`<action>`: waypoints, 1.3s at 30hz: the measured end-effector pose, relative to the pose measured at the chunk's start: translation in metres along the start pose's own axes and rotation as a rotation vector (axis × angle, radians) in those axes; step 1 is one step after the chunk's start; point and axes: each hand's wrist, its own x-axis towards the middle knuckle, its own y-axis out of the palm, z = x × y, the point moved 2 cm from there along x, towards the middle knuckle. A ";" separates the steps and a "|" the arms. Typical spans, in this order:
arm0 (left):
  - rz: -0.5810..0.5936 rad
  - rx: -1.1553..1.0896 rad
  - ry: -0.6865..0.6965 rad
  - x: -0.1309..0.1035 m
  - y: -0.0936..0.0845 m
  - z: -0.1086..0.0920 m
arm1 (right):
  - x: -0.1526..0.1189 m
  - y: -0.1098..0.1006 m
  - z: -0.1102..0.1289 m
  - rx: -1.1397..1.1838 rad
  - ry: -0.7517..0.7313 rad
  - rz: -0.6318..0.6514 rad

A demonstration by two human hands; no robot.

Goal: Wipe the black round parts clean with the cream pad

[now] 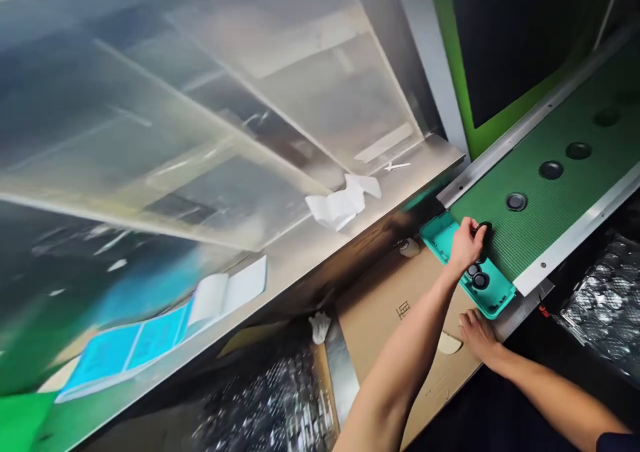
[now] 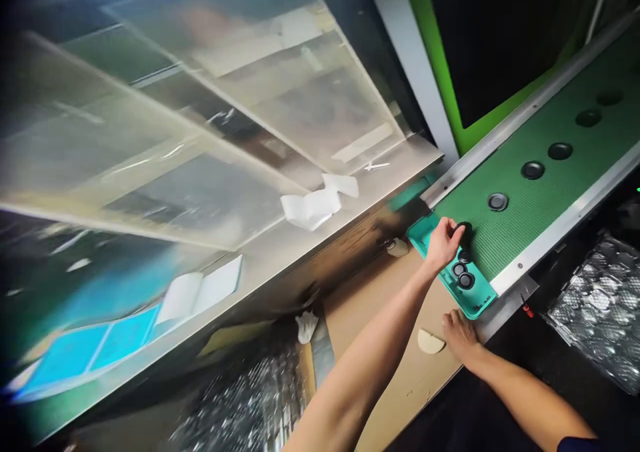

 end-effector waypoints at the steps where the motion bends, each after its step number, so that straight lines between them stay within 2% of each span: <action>1: -0.004 -0.164 -0.091 -0.016 -0.013 0.005 | 0.000 -0.002 0.003 -0.033 -0.030 -0.024; 3: 0.020 -0.488 -0.249 -0.057 -0.044 0.017 | -0.003 0.000 0.011 -0.081 -0.109 -0.060; 5: 0.043 -0.715 -0.343 -0.105 -0.079 0.029 | -0.009 0.006 0.019 -0.111 -0.190 -0.038; 8: -0.059 -0.859 -0.402 -0.176 -0.134 0.044 | -0.017 0.018 0.028 -0.166 -0.255 0.023; 10: -0.154 -0.907 -0.408 -0.215 -0.165 0.049 | -0.020 0.023 0.031 -0.182 -0.284 0.018; 13: -0.272 -0.960 -0.397 -0.259 -0.201 0.051 | -0.022 0.021 0.026 -0.182 -0.285 -0.065; 16: -0.375 -0.995 -0.355 -0.288 -0.221 0.052 | -0.022 0.015 0.009 -0.236 -0.199 -0.120; 19: -0.436 -0.999 -0.269 -0.308 -0.226 0.054 | -0.019 0.007 -0.002 -0.218 -0.150 -0.039; 21: -0.445 -0.994 -0.233 -0.318 -0.224 0.057 | -0.014 -0.006 0.009 -0.095 -0.159 0.002; 22: -0.445 -0.991 -0.225 -0.321 -0.221 0.058 | -0.011 -0.015 0.022 -0.009 -0.174 0.004; 24: -0.452 -0.981 -0.219 -0.326 -0.217 0.062 | -0.005 -0.040 0.062 0.154 -0.205 -0.057; 27: -0.475 -0.959 -0.212 -0.327 -0.209 0.068 | 0.001 -0.080 0.138 0.331 -0.296 -0.163; 30: -0.502 -0.909 -0.216 -0.325 -0.200 0.075 | 0.004 -0.102 0.197 0.411 -0.459 -0.201; 33: -0.476 -0.837 -0.222 -0.323 -0.194 0.084 | 0.005 -0.096 0.218 0.387 -0.507 -0.222; 39: -0.469 -0.825 -0.266 -0.327 -0.186 0.105 | 0.003 -0.060 0.206 0.320 -0.534 -0.141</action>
